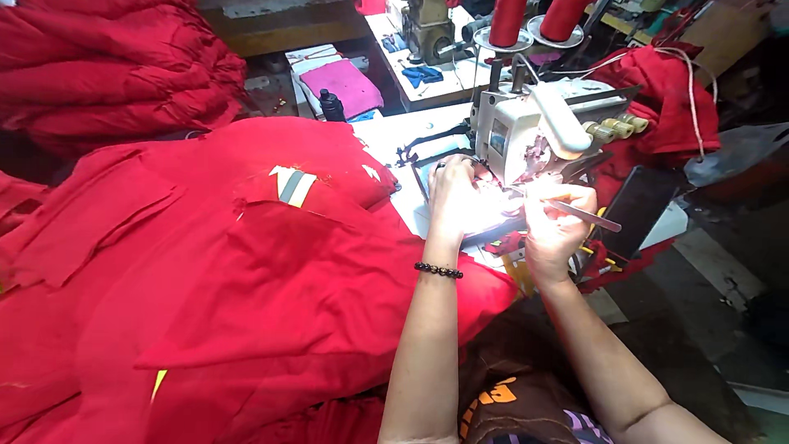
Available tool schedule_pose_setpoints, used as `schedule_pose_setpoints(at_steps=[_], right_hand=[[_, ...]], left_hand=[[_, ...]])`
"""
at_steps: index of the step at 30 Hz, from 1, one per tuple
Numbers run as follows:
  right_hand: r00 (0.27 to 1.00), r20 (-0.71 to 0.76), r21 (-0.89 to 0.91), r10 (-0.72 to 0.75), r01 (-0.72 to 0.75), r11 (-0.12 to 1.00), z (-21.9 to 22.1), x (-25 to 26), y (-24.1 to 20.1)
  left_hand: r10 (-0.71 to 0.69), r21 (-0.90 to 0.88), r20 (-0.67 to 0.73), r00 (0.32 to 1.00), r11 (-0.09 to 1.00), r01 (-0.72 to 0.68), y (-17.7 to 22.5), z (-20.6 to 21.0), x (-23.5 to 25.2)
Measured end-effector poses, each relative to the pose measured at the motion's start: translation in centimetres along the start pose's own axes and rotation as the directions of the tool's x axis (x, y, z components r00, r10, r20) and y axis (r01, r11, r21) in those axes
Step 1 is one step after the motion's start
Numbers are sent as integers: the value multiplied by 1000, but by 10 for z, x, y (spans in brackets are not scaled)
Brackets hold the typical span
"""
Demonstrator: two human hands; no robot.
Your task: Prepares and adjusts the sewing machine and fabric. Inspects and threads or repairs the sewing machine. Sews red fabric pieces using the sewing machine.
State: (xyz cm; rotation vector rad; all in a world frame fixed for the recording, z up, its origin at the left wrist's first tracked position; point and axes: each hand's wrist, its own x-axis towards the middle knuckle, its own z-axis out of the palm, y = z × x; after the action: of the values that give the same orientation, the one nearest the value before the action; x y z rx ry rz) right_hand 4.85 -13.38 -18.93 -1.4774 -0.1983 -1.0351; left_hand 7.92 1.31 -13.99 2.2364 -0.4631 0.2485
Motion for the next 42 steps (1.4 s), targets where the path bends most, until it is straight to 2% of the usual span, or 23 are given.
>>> schedule_pose_setpoints(at_steps=[6,10,16,29,36,42], right_hand=[[999,37,11,-10,10,1000,1,0,0],[999,38,2,-16,16,1000,1,0,0],[1000,21,0,19,-19,1000,4,1,-3],[1000,30,5,8,-9,1000,7,3,-1],[999,32,-50,-8,10,999,7,3,0],[1000,18,-47,-4,5,999,9,2,-2]], left_hand=[[34,-40,-41,999,999,-36,-6,6,4],[-17,-83,-76,997,997,11,-8,9,6],[-7,-94,-114,993,996,-4,-10,13,8],[-6,-115,-111,994,993,-7,-12,14,7],[-21,-117,-112,994,993,8,-10,13,7],[-15,-83,-62,998,996,10,-11,13,8]])
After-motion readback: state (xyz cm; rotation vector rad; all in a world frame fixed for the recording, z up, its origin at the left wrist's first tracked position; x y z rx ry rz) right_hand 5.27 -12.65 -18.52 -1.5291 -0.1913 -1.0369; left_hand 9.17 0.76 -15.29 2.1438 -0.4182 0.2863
